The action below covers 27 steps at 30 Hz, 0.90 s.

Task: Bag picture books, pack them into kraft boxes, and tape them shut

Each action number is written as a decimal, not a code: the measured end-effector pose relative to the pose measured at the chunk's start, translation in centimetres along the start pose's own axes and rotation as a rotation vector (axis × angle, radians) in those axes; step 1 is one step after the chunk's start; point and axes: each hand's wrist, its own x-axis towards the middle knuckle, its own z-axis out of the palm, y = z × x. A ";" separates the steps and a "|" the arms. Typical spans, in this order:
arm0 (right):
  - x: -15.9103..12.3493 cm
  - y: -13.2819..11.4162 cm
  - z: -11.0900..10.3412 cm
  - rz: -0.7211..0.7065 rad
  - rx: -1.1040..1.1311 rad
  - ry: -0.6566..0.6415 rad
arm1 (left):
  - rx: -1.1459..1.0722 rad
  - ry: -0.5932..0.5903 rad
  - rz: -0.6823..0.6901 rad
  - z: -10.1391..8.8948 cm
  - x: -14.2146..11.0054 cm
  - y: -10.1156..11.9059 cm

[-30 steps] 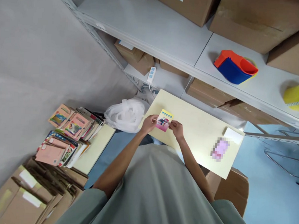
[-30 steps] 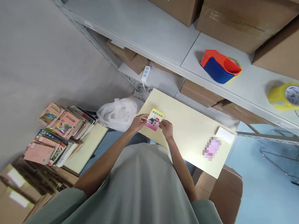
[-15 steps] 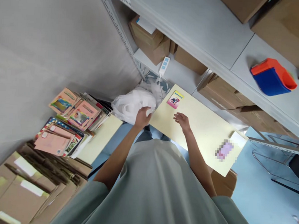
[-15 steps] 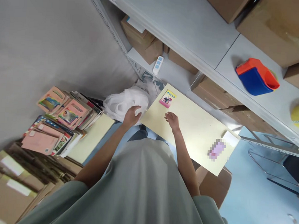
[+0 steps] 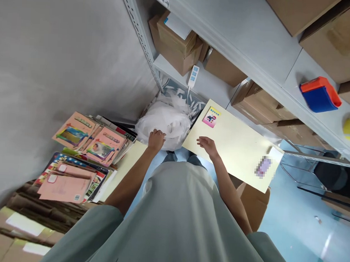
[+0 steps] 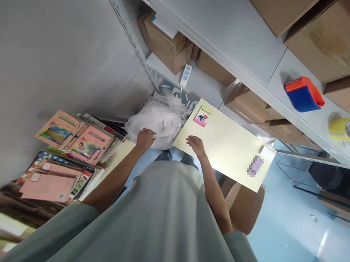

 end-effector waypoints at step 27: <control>-4.6 -16.7 4.6 -0.881 -0.978 0.055 | -0.114 0.226 0.416 -17.2 -3.0 1.2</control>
